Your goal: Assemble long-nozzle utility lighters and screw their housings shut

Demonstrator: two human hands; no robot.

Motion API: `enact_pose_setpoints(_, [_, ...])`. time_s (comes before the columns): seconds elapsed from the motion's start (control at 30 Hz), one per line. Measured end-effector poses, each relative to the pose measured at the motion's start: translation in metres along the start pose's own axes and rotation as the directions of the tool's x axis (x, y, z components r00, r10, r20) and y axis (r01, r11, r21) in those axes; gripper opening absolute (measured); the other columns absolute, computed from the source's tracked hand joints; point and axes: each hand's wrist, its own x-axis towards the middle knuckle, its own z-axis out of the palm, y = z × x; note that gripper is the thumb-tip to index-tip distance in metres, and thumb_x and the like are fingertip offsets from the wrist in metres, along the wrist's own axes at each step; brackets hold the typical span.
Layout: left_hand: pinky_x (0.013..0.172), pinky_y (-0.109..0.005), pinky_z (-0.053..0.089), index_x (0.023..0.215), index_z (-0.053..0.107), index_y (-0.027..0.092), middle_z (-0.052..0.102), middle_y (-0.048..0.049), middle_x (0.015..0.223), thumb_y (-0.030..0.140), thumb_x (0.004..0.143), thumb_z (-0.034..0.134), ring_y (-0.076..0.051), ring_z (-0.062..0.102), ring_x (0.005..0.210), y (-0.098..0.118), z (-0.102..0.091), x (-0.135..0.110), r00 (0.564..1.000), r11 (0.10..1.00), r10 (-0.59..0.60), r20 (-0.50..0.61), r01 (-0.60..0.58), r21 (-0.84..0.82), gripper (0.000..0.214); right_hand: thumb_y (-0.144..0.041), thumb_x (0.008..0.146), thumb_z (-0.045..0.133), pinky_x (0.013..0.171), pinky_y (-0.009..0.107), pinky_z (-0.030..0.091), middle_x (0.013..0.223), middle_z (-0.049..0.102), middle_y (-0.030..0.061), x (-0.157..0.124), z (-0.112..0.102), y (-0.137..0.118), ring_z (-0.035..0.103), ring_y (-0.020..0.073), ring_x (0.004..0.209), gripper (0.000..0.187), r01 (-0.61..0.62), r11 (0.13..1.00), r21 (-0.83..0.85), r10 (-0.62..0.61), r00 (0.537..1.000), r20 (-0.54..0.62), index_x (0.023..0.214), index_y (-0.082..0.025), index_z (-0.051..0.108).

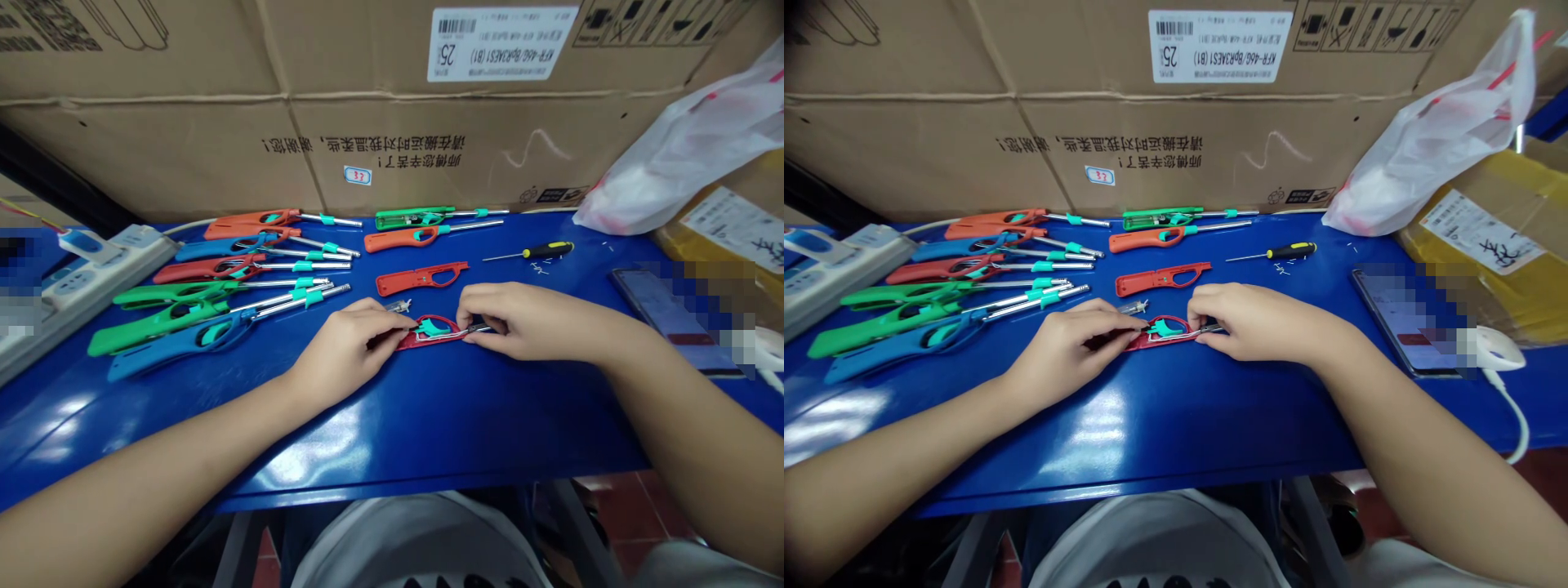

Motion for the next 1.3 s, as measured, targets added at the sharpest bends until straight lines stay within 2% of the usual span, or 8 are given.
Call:
enact_pose_setpoints(0.17, [0.082,-0.026,0.059,0.111,0.077,0.015,0.077,-0.0064,0.094,0.01,0.093,0.066,-0.017,0.072,0.091,-0.002,0.0,0.0,1.0,1.0,0.002,0.011,-0.001,-0.002,0.021,-0.025,0.091,0.056,0.072,0.029,0.041,0.106,0.065,0.0046,-0.002,0.0,-0.005,0.06,0.0181,0.083,0.01,-0.055,0.998,-0.042,0.056,0.998,0.026,0.098,-0.021,0.061])
enact_pose_setpoints(0.4, [0.083,-0.028,0.059,0.111,0.076,0.018,0.078,-0.0054,0.097,0.011,0.095,0.065,-0.017,0.071,0.092,-0.002,0.0,0.0,1.0,1.0,0.012,0.015,-0.012,-0.007,0.021,-0.026,0.091,0.056,0.067,0.029,0.039,0.1,0.066,0.0033,-0.002,0.001,-0.009,0.06,0.0179,0.077,0.007,-0.07,0.996,-0.063,0.073,0.996,0.057,0.095,-0.022,0.06])
enact_pose_setpoints(0.57, [0.082,-0.028,0.059,0.11,0.076,0.018,0.078,-0.0048,0.096,0.011,0.095,0.064,-0.017,0.071,0.09,-0.002,0.0,0.0,1.0,1.0,0.011,0.012,-0.011,-0.007,0.021,-0.027,0.095,0.055,0.072,0.029,0.042,0.103,0.068,0.0051,-0.001,0.001,-0.005,0.064,0.0192,0.086,0.014,0.013,0.998,-0.057,-0.016,0.999,-0.048,0.094,-0.023,0.069])
enact_pose_setpoints(0.7, [0.083,-0.028,0.06,0.11,0.077,0.019,0.079,-0.0047,0.097,0.012,0.096,0.064,-0.017,0.071,0.091,-0.002,0.0,0.0,1.0,1.0,0.005,0.015,-0.004,-0.018,0.021,-0.024,0.097,0.053,0.076,0.031,0.046,0.1,0.07,0.0062,-0.002,-0.002,-0.004,0.067,0.0203,0.087,0.023,0.078,0.994,-0.08,-0.084,0.994,-0.074,0.098,-0.022,0.075])
enact_pose_setpoints(0.93, [0.085,-0.03,0.06,0.111,0.076,0.02,0.078,-0.0051,0.096,0.013,0.096,0.063,-0.018,0.071,0.092,-0.001,0.0,0.0,1.0,1.0,-0.003,0.021,0.003,-0.002,0.021,-0.02,0.096,0.052,0.081,0.031,0.048,0.098,0.072,0.0073,-0.002,-0.007,-0.006,0.066,0.0195,0.088,0.022,0.127,0.992,0.002,-0.126,0.984,-0.129,0.096,-0.019,0.073])
enact_pose_setpoints(1.07, [0.084,-0.029,0.059,0.111,0.076,0.02,0.078,-0.0049,0.095,0.014,0.096,0.063,-0.017,0.071,0.091,-0.001,-0.001,0.0,1.0,1.0,-0.007,0.027,0.007,0.003,0.021,-0.02,0.09,0.059,0.07,0.028,0.046,0.1,0.07,0.0056,-0.004,-0.007,-0.005,0.063,0.0163,0.078,0.016,0.065,0.998,0.02,-0.064,0.996,-0.059,0.101,-0.02,0.071])
enact_pose_setpoints(1.17, [0.083,-0.028,0.059,0.111,0.076,0.02,0.078,-0.005,0.095,0.013,0.096,0.063,-0.017,0.071,0.091,-0.001,-0.001,0.0,1.0,1.0,-0.005,0.027,0.005,-0.002,0.021,-0.022,0.085,0.065,0.064,0.027,0.043,0.103,0.069,0.0058,-0.008,-0.009,-0.001,0.06,0.0152,0.071,0.026,-0.045,0.999,-0.02,0.044,0.998,-0.041,0.111,-0.019,0.068])
enact_pose_setpoints(1.3, [0.081,-0.028,0.059,0.111,0.076,0.018,0.078,-0.0053,0.093,0.013,0.096,0.064,-0.017,0.071,0.089,-0.002,0.0,-0.001,1.0,1.0,0.006,0.024,-0.006,0.003,0.02,-0.027,0.09,0.061,0.065,0.028,0.044,0.095,0.073,0.0048,-0.011,-0.014,0.005,0.063,0.0163,0.072,0.016,-0.081,0.997,-0.001,0.081,0.997,0.019,0.099,-0.02,0.073])
